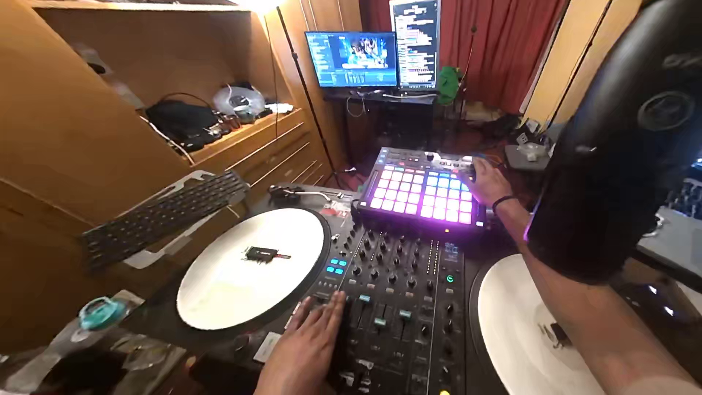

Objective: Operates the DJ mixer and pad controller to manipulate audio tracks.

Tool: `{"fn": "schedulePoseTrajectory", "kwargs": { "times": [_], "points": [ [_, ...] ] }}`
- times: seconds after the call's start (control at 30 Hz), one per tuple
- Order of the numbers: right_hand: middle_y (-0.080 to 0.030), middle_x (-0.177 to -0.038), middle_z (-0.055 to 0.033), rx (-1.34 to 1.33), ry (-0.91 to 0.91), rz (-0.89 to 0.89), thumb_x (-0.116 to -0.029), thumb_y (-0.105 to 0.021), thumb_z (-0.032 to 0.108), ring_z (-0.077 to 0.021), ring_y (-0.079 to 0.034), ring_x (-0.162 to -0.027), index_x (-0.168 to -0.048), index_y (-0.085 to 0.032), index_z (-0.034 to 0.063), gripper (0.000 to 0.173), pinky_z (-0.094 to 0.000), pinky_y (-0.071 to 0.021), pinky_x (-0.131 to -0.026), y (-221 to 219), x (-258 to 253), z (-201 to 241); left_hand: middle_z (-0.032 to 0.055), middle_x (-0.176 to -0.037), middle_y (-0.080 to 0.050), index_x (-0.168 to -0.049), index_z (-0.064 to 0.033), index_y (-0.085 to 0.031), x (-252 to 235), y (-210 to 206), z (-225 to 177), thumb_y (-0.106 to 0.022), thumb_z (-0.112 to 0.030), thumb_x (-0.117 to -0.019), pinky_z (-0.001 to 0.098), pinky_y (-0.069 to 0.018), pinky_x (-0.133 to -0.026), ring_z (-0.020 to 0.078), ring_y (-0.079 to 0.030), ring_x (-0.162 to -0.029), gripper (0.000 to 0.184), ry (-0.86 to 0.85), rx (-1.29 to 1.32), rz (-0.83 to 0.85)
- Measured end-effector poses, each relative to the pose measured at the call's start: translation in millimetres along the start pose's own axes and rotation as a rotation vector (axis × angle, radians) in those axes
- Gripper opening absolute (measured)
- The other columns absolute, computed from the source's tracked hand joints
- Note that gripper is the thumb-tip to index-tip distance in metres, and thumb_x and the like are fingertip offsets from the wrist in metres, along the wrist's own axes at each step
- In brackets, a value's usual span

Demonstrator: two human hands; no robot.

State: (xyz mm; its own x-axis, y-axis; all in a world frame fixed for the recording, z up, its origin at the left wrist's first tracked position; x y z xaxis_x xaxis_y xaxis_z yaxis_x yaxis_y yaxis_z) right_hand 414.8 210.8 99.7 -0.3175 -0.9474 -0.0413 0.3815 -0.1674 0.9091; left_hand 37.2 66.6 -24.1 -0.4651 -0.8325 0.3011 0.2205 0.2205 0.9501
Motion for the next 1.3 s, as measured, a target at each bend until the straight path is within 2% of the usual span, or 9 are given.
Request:
{"fn": "schedulePoseTrajectory", "kwargs": {
  "times": [0.17, 0.3, 0.43, 0.57, 0.67, 0.77, 0.83, 0.93, 1.3],
  "points": [
    [-0.057, -0.146, -0.0212, 0.066, 0.107, -0.187, -0.1003, -0.049, 0.064, -0.0379, -0.052, -0.138, -0.15, -0.049, 0.003, 0.078, -0.0563, -0.0351, -0.118, -22, -35, -28, 0.0172, -0.161, -0.041, -0.162, 0.0015, -0.021, -3, -1, 2, -0.097, -0.053, -0.0498, 0.0572, -0.0159, -0.125, 0.0342, -0.05, -0.141, 0.145, -0.004, -0.048, -0.018],
    [-0.05, -0.154, -0.0128, 0.138, 0.234, -0.317, -0.0962, -0.05, 0.068, -0.0373, -0.044, -0.144, -0.147, -0.056, 0.0192, 0.071, -0.0616, -0.043, -0.109, -51, -7, -26, 0.0197, -0.159, -0.044, -0.16, 0.0051, -0.024, -2, 0, 4, -0.096, -0.047, -0.0525, 0.0593, -0.0178, -0.124, 0.0361, -0.053, -0.138, 0.139, -0.044, -0.019, -0.044],
    [-0.043, -0.16, -0.0131, 0.115, 0.186, -0.335, -0.0963, -0.051, 0.067, -0.0376, -0.04, -0.146, -0.15, -0.052, 0.0196, 0.072, -0.0607, -0.0421, -0.11, -58, 3, -21, 0.025, -0.159, -0.041, -0.159, 0.0087, -0.023, -4, -1, 7, -0.095, -0.049, -0.0565, 0.0611, -0.0169, -0.123, 0.0408, -0.052, -0.138, 0.138, -0.083, 0.031, -0.039],
    [-0.036, -0.165, -0.0051, 0.148, 0.222, -0.352, -0.0914, -0.048, 0.076, -0.0337, -0.03, -0.152, -0.131, -0.07, 0.0215, 0.071, -0.0592, -0.0374, -0.115, -59, 22, 5, 0.0242, -0.159, -0.041, -0.159, 0.008, -0.024, -5, 0, 9, -0.095, -0.051, -0.0555, 0.0608, -0.017, -0.123, 0.0401, -0.052, -0.138, 0.139, -0.093, 0.023, -0.056],
    [-0.043, -0.161, -0.0056, 0.136, 0.329, -0.332, -0.0908, -0.052, 0.073, -0.0322, -0.038, -0.149, -0.143, -0.061, 0.023, 0.073, -0.0573, -0.0392, -0.114, -62, 60, 38, 0.022, -0.159, -0.042, -0.159, 0.0067, -0.026, -4, 1, 7, -0.097, -0.049, -0.0543, 0.0593, -0.0177, -0.124, 0.0382, -0.052, -0.138, 0.138, -0.083, 0.011, -0.064],
    [-0.045, -0.159, -0.0089, 0.179, 0.322, -0.217, -0.0923, -0.042, 0.079, -0.0321, -0.039, -0.148, -0.151, -0.053, 0.019, 0.085, -0.058, -0.0343, -0.118, -79, 65, 40, 0.0197, -0.16, -0.042, -0.16, 0.0048, -0.024, -3, 1, 5, -0.097, -0.05, -0.0507, 0.0595, -0.0146, -0.125, 0.0368, -0.051, -0.14, 0.143, -0.058, -0.006, -0.036],
    [-0.044, -0.16, -0.0116, 0.194, 0.282, -0.178, -0.0949, -0.046, 0.073, -0.0328, -0.039, -0.149, -0.153, -0.049, 0.0148, 0.082, -0.0592, -0.0282, -0.122, -85, 56, 30, 0.021, -0.159, -0.043, -0.16, 0.005, -0.023, -2, 1, 6, -0.097, -0.049, -0.0515, 0.0601, -0.014, -0.124, 0.0378, -0.051, -0.139, 0.142, -0.054, -0.002, -0.018],
    [-0.043, -0.16, -0.0139, 0.212, 0.23, -0.168, -0.096, -0.051, 0.066, -0.033, -0.041, -0.148, -0.153, -0.048, 0.0108, 0.08, -0.0591, -0.0274, -0.122, -85, 40, 11, 0.0222, -0.159, -0.043, -0.16, 0.0062, -0.023, -3, 0, 7, -0.096, -0.049, -0.0558, 0.06, -0.0152, -0.124, 0.0386, -0.052, -0.138, 0.138, -0.073, -0.003, -0.026],
    [-0.046, -0.158, -0.0133, 0.197, 0.245, -0.201, -0.0969, -0.041, 0.073, -0.036, -0.039, -0.148, -0.151, -0.05, 0.0095, 0.084, -0.0628, -0.0246, -0.122, -90, 15, -9, 0.0127, -0.16, -0.045, -0.162, -0.0004, -0.023, -10, -7, 7, -0.096, -0.061, -0.0418, 0.0582, -0.0152, -0.125, 0.0318, -0.054, -0.137, 0.154, -0.02, -0.049, -0.072]
  ]
}}
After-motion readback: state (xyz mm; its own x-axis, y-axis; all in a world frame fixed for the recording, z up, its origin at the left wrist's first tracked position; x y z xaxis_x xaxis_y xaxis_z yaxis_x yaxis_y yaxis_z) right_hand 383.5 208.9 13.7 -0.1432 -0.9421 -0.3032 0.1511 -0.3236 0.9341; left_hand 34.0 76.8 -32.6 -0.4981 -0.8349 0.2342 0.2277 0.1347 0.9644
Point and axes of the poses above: each hand's wrist, its own x-axis away from the middle knuckle, its own y-axis out of the back of the hand, z = x × y, the point moved 8 cm from there along -x, towards the middle knuckle
